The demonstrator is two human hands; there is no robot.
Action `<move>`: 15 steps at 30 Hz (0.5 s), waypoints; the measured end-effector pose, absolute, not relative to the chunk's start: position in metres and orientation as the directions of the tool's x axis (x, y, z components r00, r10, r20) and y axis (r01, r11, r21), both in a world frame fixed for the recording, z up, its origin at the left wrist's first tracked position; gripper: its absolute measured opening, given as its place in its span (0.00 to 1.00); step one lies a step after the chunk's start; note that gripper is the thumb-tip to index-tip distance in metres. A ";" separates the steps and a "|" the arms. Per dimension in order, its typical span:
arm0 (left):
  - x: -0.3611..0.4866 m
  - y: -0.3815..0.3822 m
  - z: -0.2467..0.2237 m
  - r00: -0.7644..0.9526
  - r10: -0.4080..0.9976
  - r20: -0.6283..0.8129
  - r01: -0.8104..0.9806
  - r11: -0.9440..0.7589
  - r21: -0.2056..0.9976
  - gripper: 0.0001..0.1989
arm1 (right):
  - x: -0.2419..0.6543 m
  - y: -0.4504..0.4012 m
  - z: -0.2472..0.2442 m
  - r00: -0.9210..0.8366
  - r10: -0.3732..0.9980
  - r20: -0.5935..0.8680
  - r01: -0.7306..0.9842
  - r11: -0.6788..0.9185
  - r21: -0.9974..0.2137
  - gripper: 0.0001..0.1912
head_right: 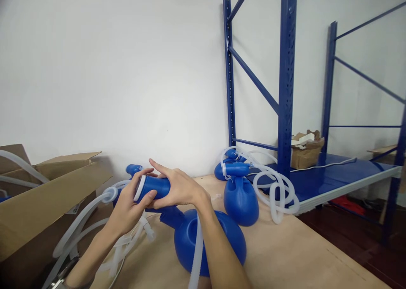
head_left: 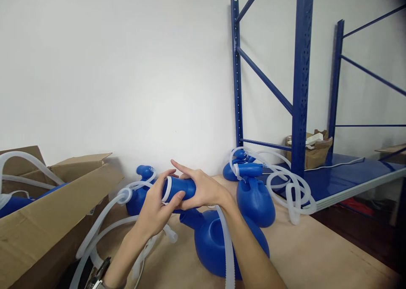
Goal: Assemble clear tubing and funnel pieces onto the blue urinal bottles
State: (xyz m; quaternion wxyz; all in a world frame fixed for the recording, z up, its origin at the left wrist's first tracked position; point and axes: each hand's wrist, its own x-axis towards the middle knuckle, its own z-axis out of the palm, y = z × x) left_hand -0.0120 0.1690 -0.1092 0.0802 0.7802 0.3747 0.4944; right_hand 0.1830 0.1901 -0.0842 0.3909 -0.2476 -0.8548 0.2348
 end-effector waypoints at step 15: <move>-0.018 0.164 -0.111 0.337 0.731 0.593 0.422 -0.681 0.599 0.35 | 0.185 0.191 -0.082 -0.587 0.572 0.573 0.244 0.799 -0.549 0.58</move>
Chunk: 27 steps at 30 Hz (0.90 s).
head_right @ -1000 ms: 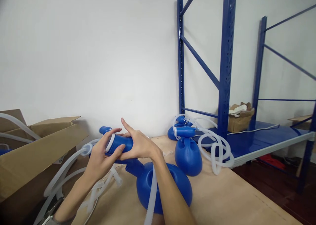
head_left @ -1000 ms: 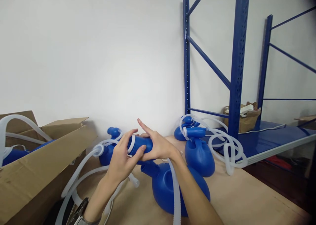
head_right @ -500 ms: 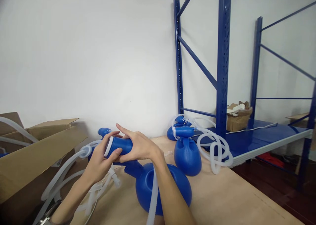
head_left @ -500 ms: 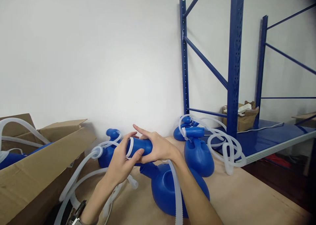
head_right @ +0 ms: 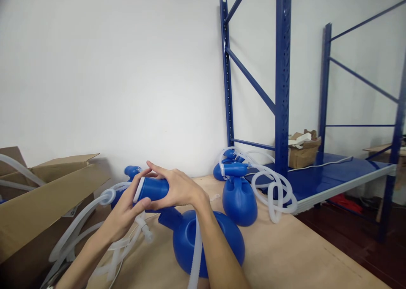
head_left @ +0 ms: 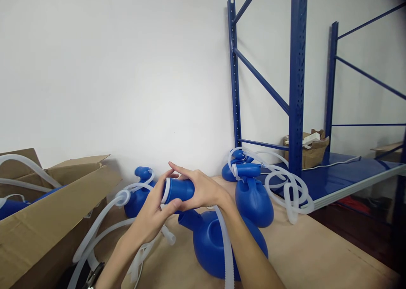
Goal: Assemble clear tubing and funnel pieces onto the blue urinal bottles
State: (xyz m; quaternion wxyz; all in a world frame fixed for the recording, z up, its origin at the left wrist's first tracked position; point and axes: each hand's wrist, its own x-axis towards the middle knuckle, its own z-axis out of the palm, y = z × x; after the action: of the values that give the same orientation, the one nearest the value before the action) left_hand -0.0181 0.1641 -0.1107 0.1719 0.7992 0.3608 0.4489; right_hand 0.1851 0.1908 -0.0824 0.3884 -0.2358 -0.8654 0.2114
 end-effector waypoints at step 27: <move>-0.067 0.155 -0.065 0.305 0.829 0.469 0.797 -0.492 0.351 0.30 | 0.266 0.240 -0.118 -0.212 0.969 0.128 0.702 0.242 -0.670 0.42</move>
State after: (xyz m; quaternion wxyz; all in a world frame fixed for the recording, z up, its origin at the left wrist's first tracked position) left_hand -0.0672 0.1553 -0.0653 0.0261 0.8074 0.5034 0.3067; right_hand 0.2663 0.2399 -0.1179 0.2734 -0.5650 -0.7392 0.2441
